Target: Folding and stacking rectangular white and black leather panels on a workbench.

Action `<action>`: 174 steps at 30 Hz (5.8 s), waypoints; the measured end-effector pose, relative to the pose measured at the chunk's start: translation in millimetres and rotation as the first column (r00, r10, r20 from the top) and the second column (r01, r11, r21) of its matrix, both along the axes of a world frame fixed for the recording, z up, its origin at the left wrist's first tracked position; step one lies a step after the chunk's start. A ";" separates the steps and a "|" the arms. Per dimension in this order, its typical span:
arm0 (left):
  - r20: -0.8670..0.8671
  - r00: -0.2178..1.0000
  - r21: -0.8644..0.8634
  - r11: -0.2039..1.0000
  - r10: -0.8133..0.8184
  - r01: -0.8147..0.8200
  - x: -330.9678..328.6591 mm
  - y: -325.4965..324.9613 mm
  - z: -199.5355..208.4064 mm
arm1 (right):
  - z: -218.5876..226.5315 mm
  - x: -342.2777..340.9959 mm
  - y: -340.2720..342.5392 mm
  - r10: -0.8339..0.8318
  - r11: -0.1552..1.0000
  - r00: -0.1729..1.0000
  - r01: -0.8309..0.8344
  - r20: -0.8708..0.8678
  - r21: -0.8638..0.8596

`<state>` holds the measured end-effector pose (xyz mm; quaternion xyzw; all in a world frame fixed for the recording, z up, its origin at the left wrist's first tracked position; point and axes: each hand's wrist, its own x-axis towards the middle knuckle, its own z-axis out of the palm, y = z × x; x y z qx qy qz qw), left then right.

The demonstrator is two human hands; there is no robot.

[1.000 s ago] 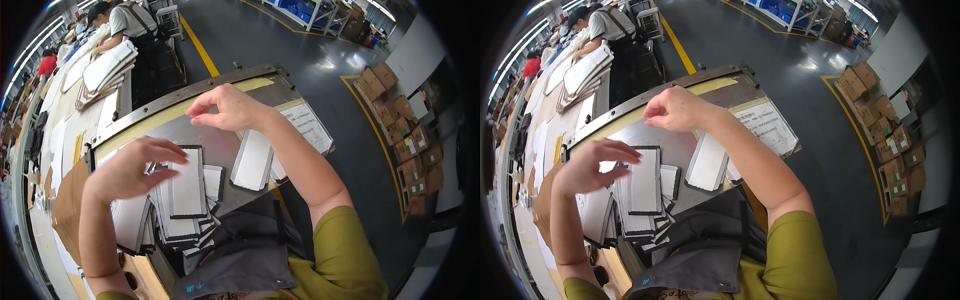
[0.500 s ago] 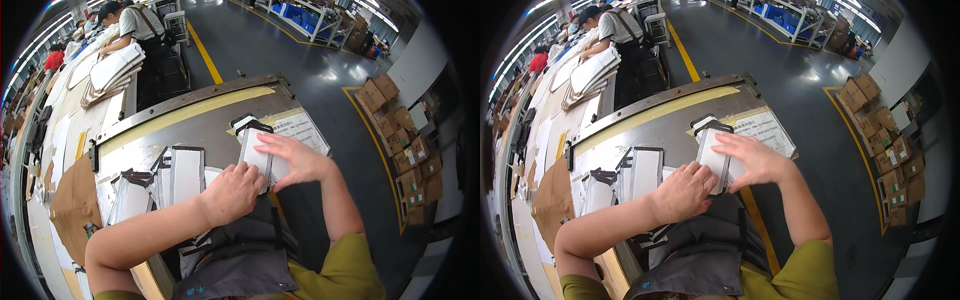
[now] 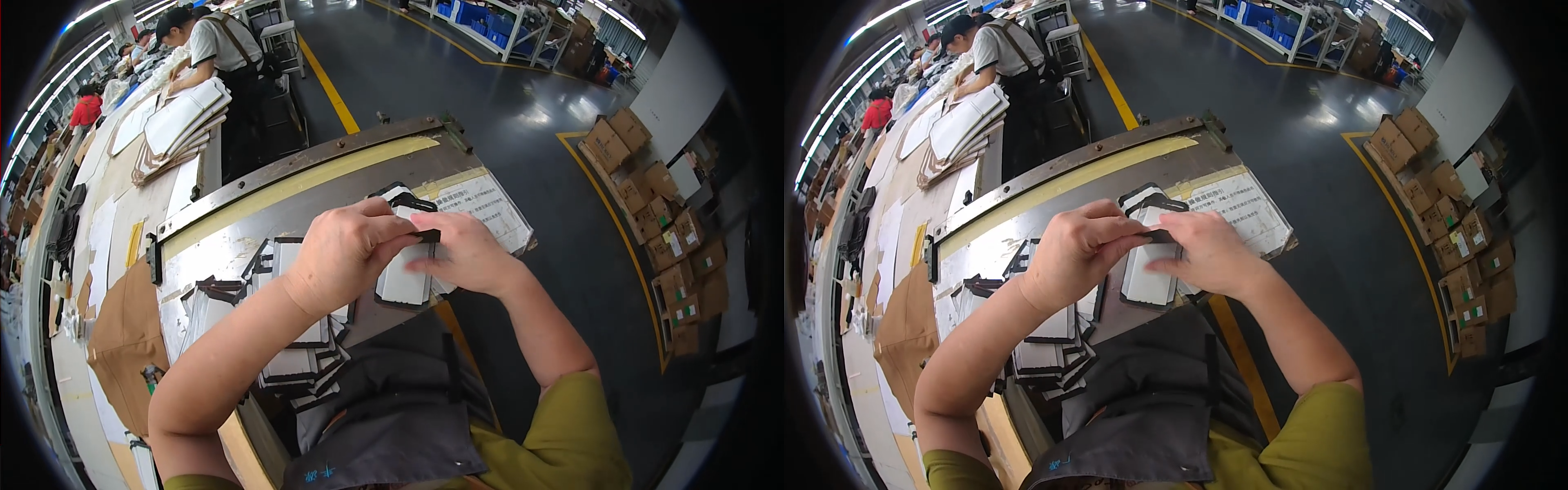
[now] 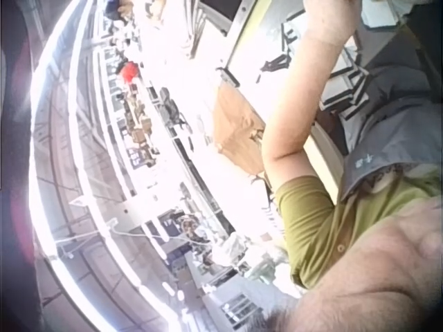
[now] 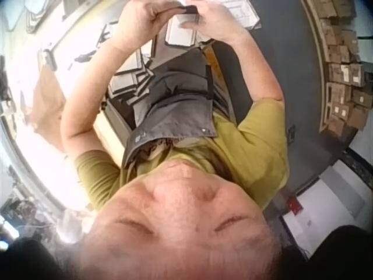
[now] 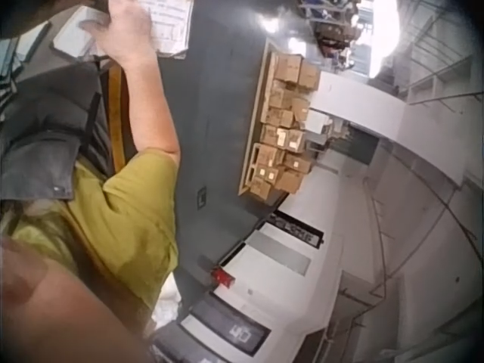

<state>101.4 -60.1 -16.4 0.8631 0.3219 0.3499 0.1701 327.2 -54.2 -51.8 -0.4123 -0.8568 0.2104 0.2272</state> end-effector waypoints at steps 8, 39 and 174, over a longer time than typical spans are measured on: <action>-0.425 0.897 -0.026 0.992 -0.124 0.125 7.7 -10.8 -33.1 | -21.4 14.8 44.6 -0.292 0.949 0.929 0.251 -0.227 -0.190; -0.384 0.773 0.197 0.862 0.506 -0.467 -165.8 40.3 -68.4 | -33.6 -168.5 108.1 0.295 0.892 0.943 -0.330 0.153 0.310; -0.517 0.854 -0.098 0.995 -0.058 0.008 -23.6 16.0 -40.4 | -29.3 -17.9 -38.0 0.026 0.979 0.989 -0.055 0.144 0.197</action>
